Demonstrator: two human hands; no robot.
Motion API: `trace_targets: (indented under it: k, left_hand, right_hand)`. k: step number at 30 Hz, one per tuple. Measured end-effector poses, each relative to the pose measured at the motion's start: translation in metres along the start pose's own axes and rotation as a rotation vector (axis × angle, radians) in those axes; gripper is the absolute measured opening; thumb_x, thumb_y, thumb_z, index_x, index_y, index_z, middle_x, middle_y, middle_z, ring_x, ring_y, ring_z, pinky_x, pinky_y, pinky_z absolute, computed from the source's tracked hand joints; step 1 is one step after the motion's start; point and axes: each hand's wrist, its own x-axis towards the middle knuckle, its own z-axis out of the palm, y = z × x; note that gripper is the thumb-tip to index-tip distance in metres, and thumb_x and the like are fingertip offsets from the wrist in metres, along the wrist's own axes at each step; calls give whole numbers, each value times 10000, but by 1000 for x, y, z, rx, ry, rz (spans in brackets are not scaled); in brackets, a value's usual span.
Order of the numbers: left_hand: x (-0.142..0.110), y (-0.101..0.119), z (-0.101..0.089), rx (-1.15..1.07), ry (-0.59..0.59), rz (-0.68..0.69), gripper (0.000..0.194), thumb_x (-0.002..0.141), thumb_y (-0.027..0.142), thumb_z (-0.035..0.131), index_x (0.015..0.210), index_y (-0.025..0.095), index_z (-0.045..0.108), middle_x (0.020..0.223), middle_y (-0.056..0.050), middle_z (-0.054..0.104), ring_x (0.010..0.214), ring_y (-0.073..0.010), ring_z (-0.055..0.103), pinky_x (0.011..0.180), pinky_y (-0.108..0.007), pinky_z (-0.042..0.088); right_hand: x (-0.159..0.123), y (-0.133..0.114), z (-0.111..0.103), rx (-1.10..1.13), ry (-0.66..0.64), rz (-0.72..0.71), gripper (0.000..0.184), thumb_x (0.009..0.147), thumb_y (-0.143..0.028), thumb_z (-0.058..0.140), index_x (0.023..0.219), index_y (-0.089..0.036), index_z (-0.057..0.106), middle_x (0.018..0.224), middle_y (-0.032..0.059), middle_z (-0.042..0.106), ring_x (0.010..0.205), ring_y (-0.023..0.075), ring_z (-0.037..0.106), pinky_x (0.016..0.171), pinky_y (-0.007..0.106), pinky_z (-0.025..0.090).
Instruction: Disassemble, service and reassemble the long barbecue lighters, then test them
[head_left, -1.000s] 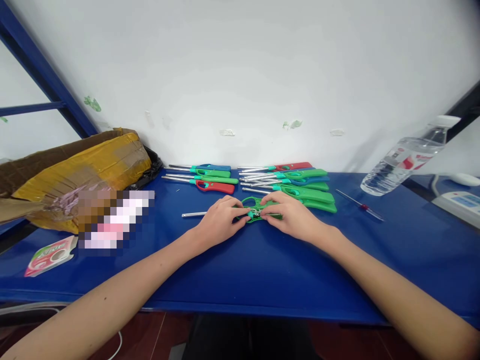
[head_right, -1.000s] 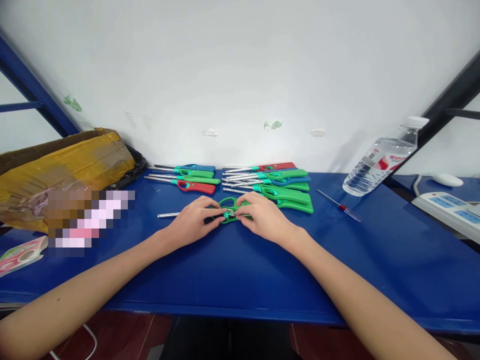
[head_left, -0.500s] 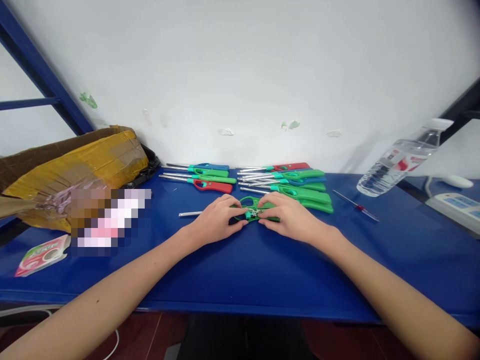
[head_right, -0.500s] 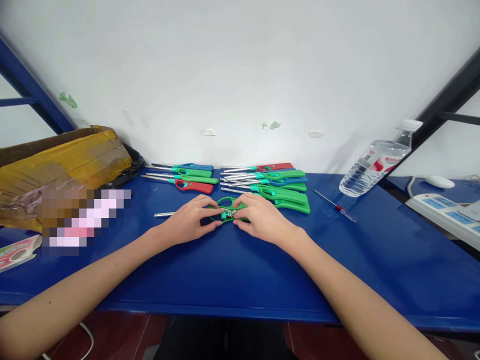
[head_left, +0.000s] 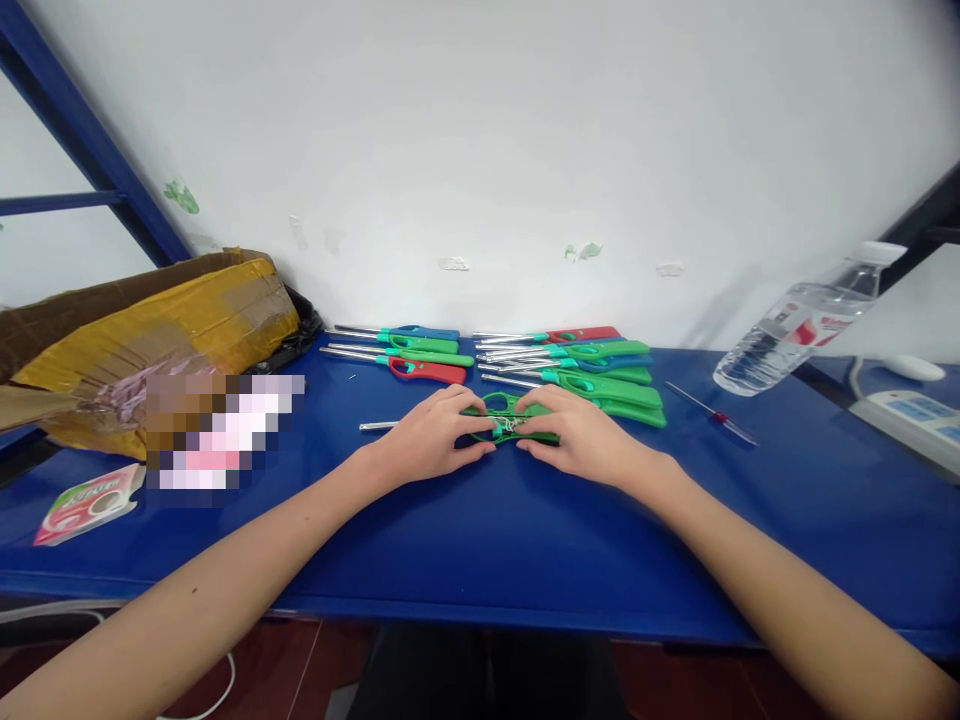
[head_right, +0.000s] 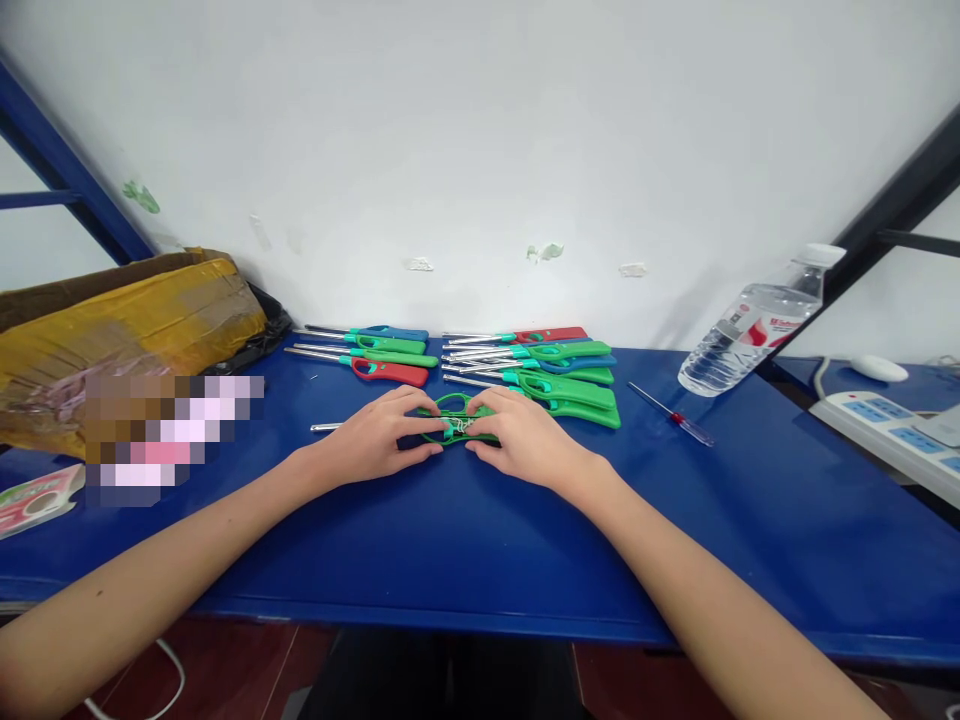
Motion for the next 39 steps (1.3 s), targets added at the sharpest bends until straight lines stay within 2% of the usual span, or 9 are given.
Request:
trace_targets:
  k: [6, 12, 16, 23, 33, 39]
  left_hand:
    - [0, 3, 2, -23, 3, -9, 244, 951, 345, 552, 1089, 210, 701, 1074, -94, 616, 1030, -228, 547, 932, -373, 463]
    - [0, -1, 1, -48, 38, -53, 289, 913, 337, 605, 1141, 162, 635, 1083, -101, 627, 1041, -236, 552, 932, -376, 471]
    - [0, -9, -4, 19, 35, -63, 270, 892, 371, 635, 1072, 173, 672, 1103, -100, 621, 1064, -253, 548, 947, -397, 459]
    - [-2, -13, -9, 57, 11, -35, 233, 907, 376, 618, 1005, 197, 731, 1080, -97, 625, 1053, -254, 549, 954, -421, 460]
    - [-1, -13, -6, -96, -26, -135, 207, 875, 346, 669, 990, 174, 671, 1062, -86, 632, 1039, -236, 565, 930, -382, 479]
    - [-2, -14, -5, -89, -17, -140, 202, 861, 361, 686, 952, 181, 703, 1086, -88, 626, 1042, -237, 571, 928, -371, 476]
  right_hand:
    - [2, -2, -1, -5, 23, -6, 170, 884, -249, 622, 999, -181, 727, 1095, 111, 655, 1002, 256, 618, 902, 434, 510]
    - [0, -1, 4, 10, 10, 4, 236, 904, -268, 597, 1103, -187, 695, 1153, 116, 639, 1045, 262, 608, 913, 433, 510]
    - [0, -1, 5, 18, 3, 22, 249, 929, -289, 557, 1125, -190, 674, 1175, 116, 630, 1052, 262, 604, 928, 448, 503]
    - [1, -5, 10, 15, -11, 34, 394, 934, -328, 544, 1292, -166, 572, 1251, 149, 590, 1140, 294, 552, 953, 473, 491]
    - [1, -4, 16, 88, -26, 87, 354, 942, -316, 530, 1274, -218, 606, 1224, 135, 601, 1146, 282, 559, 964, 474, 487]
    - [2, -6, 11, -2, -29, 46, 305, 958, -303, 498, 1184, -213, 682, 1242, 134, 600, 1160, 285, 559, 980, 470, 476]
